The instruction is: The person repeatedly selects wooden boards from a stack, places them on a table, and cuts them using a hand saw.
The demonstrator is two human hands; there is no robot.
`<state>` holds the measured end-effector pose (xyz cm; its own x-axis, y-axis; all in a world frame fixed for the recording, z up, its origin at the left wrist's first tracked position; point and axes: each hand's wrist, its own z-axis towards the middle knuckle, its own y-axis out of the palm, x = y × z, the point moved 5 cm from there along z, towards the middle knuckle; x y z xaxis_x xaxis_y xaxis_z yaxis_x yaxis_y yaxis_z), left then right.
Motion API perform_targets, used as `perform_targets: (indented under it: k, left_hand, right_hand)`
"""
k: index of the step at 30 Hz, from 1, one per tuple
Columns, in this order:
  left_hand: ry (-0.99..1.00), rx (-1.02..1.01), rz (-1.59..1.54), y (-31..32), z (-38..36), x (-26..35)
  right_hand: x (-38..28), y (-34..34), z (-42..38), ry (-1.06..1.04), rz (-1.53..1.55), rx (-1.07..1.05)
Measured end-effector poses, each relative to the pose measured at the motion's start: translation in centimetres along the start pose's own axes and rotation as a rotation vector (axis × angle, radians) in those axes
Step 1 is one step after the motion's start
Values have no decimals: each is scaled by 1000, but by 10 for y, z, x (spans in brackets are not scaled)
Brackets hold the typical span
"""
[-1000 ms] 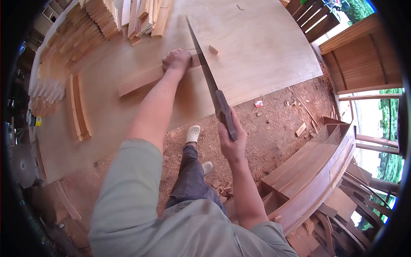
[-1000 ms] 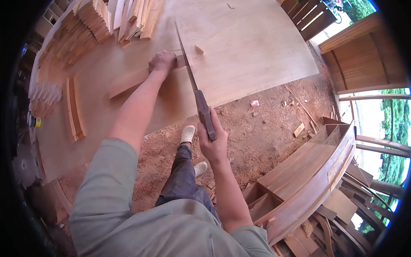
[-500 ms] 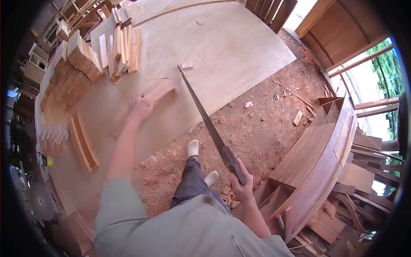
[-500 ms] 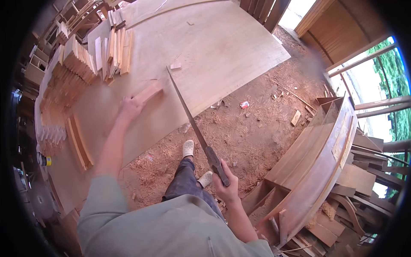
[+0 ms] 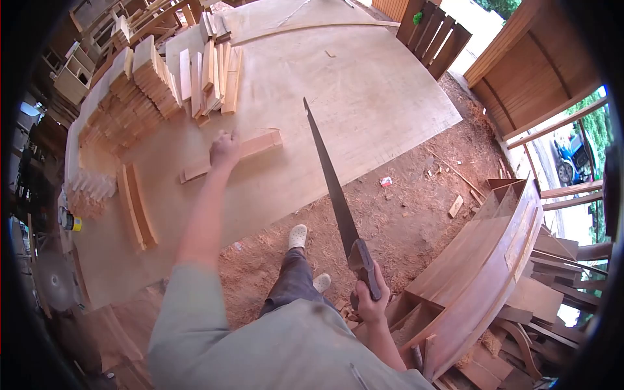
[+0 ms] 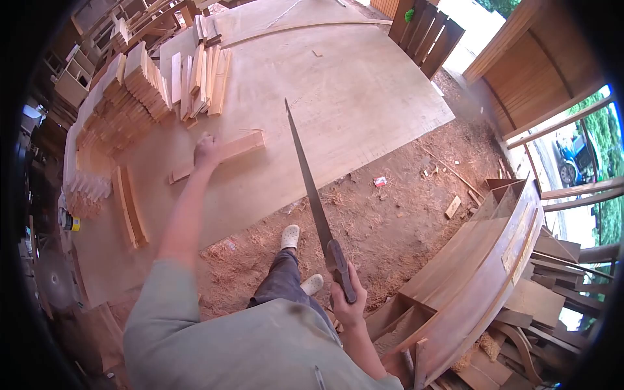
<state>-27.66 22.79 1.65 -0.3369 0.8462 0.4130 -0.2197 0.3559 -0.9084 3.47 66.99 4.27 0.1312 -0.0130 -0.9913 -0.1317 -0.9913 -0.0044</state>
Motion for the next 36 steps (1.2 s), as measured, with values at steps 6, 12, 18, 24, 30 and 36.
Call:
perform_targets:
  k: [6,12,18,24,30,36]
  left_hand:
    - [-13,-26,162,61,-3,51]
    - [75,-133,49,55,15,87]
    - [80,-265,34,55,11,86]
    - [103,-281,81,60,10,86]
    - [122,-272,81,58,9,89]
    - [143,-269,95,58,8,90]
  right_hand:
    - [-8,35,15,58,-109,-88]
    - [-31,67,44,-6,-219,-96]
    - [-39,84,46,1,-205,-100]
    - [-28,81,22,-82,-272,-98]
    - [-28,80,12,-120,-313,-93]
    - [-37,89,26,-23,-297,-99]
